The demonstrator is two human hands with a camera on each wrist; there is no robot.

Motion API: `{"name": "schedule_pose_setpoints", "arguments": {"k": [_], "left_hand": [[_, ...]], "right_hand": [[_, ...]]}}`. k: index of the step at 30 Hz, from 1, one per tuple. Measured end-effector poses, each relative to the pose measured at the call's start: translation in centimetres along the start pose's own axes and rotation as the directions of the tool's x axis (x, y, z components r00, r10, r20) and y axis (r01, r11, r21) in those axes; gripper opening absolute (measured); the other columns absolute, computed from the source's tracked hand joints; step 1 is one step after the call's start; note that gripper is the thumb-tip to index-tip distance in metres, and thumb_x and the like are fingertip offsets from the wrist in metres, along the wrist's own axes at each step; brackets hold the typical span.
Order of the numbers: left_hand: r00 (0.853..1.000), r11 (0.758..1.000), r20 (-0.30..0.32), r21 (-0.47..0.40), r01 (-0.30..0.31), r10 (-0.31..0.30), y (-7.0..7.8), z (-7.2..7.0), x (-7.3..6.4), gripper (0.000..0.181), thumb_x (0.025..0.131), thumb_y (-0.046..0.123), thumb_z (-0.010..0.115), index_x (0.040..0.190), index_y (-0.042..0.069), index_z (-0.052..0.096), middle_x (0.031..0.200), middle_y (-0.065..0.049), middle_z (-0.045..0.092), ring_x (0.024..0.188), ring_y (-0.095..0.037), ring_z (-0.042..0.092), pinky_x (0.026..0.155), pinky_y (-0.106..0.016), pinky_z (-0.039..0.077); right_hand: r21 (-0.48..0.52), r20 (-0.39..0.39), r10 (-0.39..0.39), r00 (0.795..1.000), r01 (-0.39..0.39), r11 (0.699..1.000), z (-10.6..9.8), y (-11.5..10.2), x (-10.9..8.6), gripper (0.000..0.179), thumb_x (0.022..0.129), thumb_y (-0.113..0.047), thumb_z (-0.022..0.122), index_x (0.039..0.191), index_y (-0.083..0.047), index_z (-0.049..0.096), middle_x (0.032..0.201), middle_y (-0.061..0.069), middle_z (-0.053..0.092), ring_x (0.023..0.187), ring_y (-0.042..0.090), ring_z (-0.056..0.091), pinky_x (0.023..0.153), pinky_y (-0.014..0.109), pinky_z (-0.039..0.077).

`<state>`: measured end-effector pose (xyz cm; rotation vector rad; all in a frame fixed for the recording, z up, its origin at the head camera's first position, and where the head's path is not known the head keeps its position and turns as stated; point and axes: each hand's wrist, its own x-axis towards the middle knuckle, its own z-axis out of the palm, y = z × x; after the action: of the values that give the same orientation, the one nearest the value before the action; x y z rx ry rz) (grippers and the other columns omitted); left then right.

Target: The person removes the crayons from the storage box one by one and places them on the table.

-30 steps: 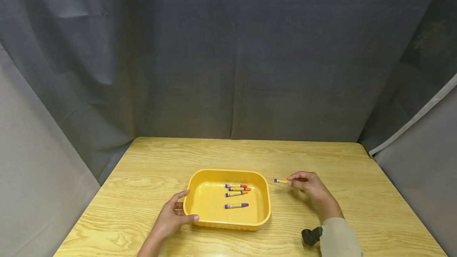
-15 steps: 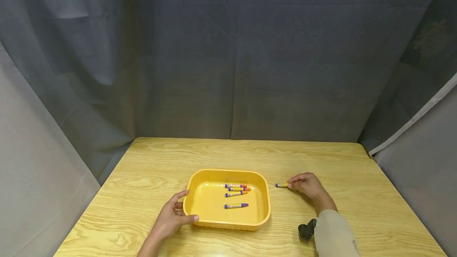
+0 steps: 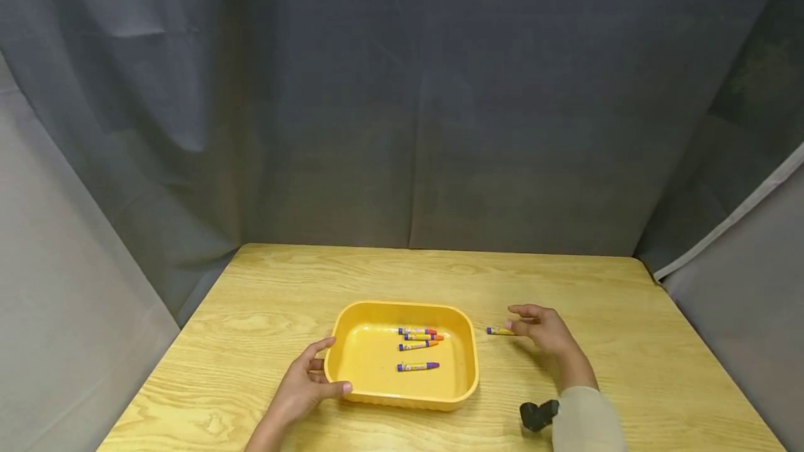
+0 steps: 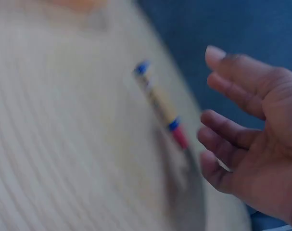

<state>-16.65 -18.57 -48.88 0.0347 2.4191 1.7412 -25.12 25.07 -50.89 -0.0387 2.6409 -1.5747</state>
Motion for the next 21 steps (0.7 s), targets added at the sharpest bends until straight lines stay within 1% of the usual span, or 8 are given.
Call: {"name": "schedule_pose_setpoints", "arguments": {"k": [2,3,7,9,13,16,18,21], "left_hand": [[1.0,1.0,0.002,-0.006,0.003,-0.003,0.0,0.1,-0.1,0.089,0.065,0.02,0.086,0.14,0.009,0.038,0.113,-0.025,0.043,0.08,-0.024,0.054,0.061,-0.033,0.048],[1.0,1.0,0.002,-0.008,0.004,-0.004,0.0,0.1,-0.1,0.089,0.066,0.019,0.086,0.14,0.01,0.038,0.113,-0.025,0.042,0.08,-0.024,0.054,0.062,-0.033,0.048],[1.0,1.0,-0.007,-0.004,-0.002,0.002,0.3,-0.1,-0.2,0.088,0.066,0.02,0.086,0.14,0.01,0.039,0.114,-0.025,0.042,0.081,-0.025,0.053,0.062,-0.033,0.047],[1.0,1.0,-0.012,-0.006,-0.006,0.005,0.4,-0.2,-0.2,0.088,0.065,0.019,0.086,0.14,0.01,0.039,0.113,-0.025,0.042,0.081,-0.025,0.053,0.063,-0.033,0.047],[1.0,1.0,-0.008,-0.014,0.005,-0.006,0.3,-0.1,-0.2,0.089,0.064,0.02,0.086,0.139,0.01,0.039,0.112,-0.024,0.042,0.081,-0.025,0.053,0.063,-0.033,0.047],[1.0,1.0,-0.007,-0.007,0.007,-0.007,0.2,-0.1,-0.2,0.09,0.064,0.021,0.087,0.14,0.01,0.039,0.113,-0.024,0.042,0.08,-0.024,0.053,0.062,-0.032,0.048],[1.0,1.0,-0.009,-0.009,0.003,-0.003,0.2,-0.1,-0.2,0.09,0.064,0.021,0.086,0.14,0.011,0.039,0.113,-0.024,0.042,0.08,-0.024,0.053,0.062,-0.032,0.048],[1.0,1.0,-0.009,-0.007,-0.008,0.007,0.3,-0.1,-0.2,0.089,0.064,0.02,0.086,0.14,0.011,0.039,0.112,-0.025,0.043,0.08,-0.025,0.054,0.061,-0.032,0.048]], "right_hand": [[0.01,0.002,-0.014,1.0,0.014,1.0,0.0,-1.1,-0.7,0.051,0.085,-0.028,0.07,0.126,-0.001,0.056,0.126,0.022,0.051,0.105,0.034,0.052,0.077,0.042,0.048],[0.029,0.014,-0.024,1.0,0.024,0.999,0.0,-1.6,-0.9,0.054,0.085,-0.029,0.07,0.129,-0.002,0.054,0.129,0.022,0.049,0.106,0.035,0.051,0.077,0.042,0.048],[0.076,0.038,-0.071,0.997,0.068,0.995,0.5,-3.6,-1.1,0.058,0.083,-0.033,0.071,0.131,-0.006,0.053,0.131,0.019,0.047,0.115,0.038,0.046,0.084,0.042,0.047],[0.1,0.05,-0.095,0.994,0.089,0.991,0.8,-4.5,-1.1,0.058,0.082,-0.032,0.072,0.131,-0.006,0.053,0.131,0.018,0.048,0.117,0.039,0.045,0.086,0.042,0.046],[0.161,0.068,-0.147,0.987,0.135,0.978,1.8,-5.9,-1.3,0.056,0.083,-0.025,0.073,0.13,-0.002,0.053,0.127,0.019,0.051,0.11,0.037,0.051,0.082,0.042,0.048],[0.21,0.101,-0.186,0.977,0.162,0.964,2.8,-6.8,-1.4,0.053,0.083,-0.02,0.072,0.128,0.001,0.053,0.123,0.02,0.053,0.104,0.033,0.055,0.079,0.039,0.05],[0.23,0.124,-0.206,0.971,0.174,0.958,3.5,-7.2,-1.3,0.052,0.083,-0.02,0.072,0.127,0.002,0.053,0.122,0.022,0.054,0.103,0.032,0.055,0.08,0.037,0.05],[0.23,0.126,-0.206,0.97,0.173,0.958,4.2,-7.6,-1.2,0.051,0.083,-0.021,0.073,0.125,0.0,0.056,0.122,0.021,0.054,0.107,0.032,0.053,0.083,0.033,0.049]]}}
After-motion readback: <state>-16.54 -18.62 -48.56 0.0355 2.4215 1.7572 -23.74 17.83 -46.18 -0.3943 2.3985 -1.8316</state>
